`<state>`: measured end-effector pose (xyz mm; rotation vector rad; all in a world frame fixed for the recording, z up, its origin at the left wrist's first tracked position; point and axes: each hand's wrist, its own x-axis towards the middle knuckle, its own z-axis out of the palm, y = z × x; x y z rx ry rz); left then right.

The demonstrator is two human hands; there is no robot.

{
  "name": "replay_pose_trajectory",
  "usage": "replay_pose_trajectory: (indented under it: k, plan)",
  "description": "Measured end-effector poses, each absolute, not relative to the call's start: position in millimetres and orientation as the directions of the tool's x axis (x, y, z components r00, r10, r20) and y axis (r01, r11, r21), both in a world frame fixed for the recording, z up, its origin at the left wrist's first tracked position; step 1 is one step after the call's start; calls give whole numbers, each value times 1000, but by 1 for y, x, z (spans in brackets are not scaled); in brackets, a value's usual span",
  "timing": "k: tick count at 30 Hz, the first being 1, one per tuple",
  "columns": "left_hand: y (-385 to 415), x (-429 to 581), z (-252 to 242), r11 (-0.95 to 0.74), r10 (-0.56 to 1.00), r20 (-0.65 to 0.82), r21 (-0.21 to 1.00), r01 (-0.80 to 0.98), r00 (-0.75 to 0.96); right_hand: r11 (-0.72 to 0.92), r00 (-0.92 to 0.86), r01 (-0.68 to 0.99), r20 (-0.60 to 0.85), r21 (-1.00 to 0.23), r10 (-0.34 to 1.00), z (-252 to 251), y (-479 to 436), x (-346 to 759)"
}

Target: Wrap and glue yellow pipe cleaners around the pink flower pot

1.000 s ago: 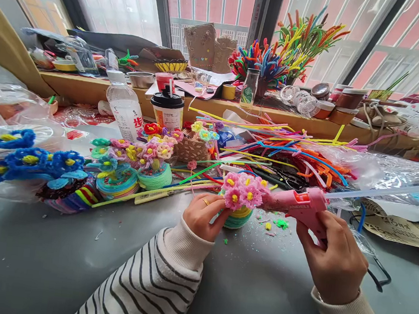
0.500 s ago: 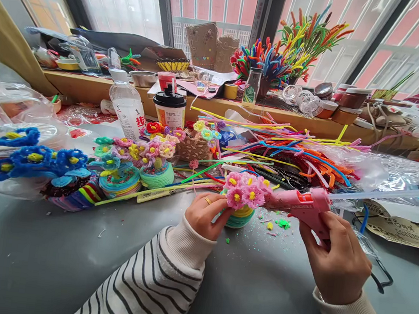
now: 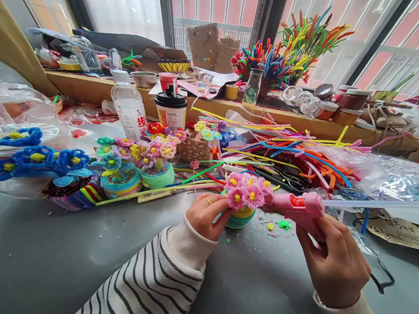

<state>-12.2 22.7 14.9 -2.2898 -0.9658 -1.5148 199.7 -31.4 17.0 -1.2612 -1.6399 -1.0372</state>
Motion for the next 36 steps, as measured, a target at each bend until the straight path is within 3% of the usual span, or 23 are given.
replay_pose_trajectory:
  k: [14, 24, 33, 36]
  plan:
    - [24, -12, 14, -773, 369, 894, 144, 618, 254, 168, -170, 978, 933, 121, 318, 19, -33, 195]
    - [23, -11, 15, -759, 375, 895, 147, 634, 241, 179, -93, 983, 940, 35, 329, 16, -34, 196]
    - [22, -11, 14, -745, 398, 889, 168, 645, 228, 147, -96, 988, 938, 49, 333, 18, -36, 200]
    - [23, -13, 12, -738, 392, 891, 156, 657, 228, 80, -3, 996, 939, -26, 343, 18, -36, 205]
